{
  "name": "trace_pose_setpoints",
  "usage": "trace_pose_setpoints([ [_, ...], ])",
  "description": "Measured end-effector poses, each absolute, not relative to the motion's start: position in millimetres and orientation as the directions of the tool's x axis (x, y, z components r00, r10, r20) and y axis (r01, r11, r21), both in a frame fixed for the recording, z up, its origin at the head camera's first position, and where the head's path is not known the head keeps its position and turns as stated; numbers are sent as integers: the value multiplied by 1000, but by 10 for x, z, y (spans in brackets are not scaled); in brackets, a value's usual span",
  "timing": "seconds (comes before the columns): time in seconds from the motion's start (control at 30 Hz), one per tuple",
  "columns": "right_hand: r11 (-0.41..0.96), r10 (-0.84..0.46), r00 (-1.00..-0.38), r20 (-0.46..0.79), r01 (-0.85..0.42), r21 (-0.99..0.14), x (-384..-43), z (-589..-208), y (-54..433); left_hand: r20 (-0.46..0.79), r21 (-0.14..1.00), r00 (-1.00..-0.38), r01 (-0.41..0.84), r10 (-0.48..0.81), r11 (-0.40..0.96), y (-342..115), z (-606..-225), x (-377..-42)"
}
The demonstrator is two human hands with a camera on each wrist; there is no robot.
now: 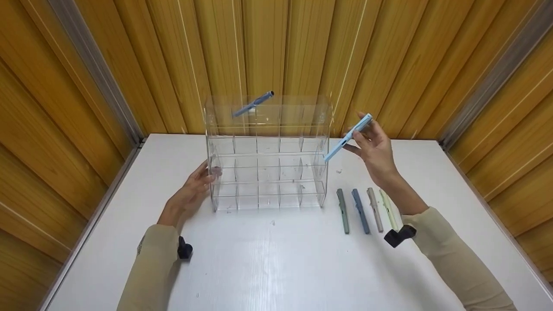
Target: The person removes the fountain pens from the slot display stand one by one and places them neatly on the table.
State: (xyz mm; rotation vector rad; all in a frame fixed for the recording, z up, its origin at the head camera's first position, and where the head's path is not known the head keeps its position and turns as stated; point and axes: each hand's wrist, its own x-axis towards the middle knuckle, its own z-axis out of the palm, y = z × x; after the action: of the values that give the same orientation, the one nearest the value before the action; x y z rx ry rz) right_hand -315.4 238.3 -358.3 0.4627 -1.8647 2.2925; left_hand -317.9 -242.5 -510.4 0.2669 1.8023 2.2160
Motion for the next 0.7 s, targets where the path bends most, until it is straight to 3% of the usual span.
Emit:
trace_pose_setpoints([
  [0.7, -129, -45, -971, 233, -226, -966, -3064, -3896, 2744, -84, 972, -949, -145, 303, -184, -2395, -5067, -3153],
])
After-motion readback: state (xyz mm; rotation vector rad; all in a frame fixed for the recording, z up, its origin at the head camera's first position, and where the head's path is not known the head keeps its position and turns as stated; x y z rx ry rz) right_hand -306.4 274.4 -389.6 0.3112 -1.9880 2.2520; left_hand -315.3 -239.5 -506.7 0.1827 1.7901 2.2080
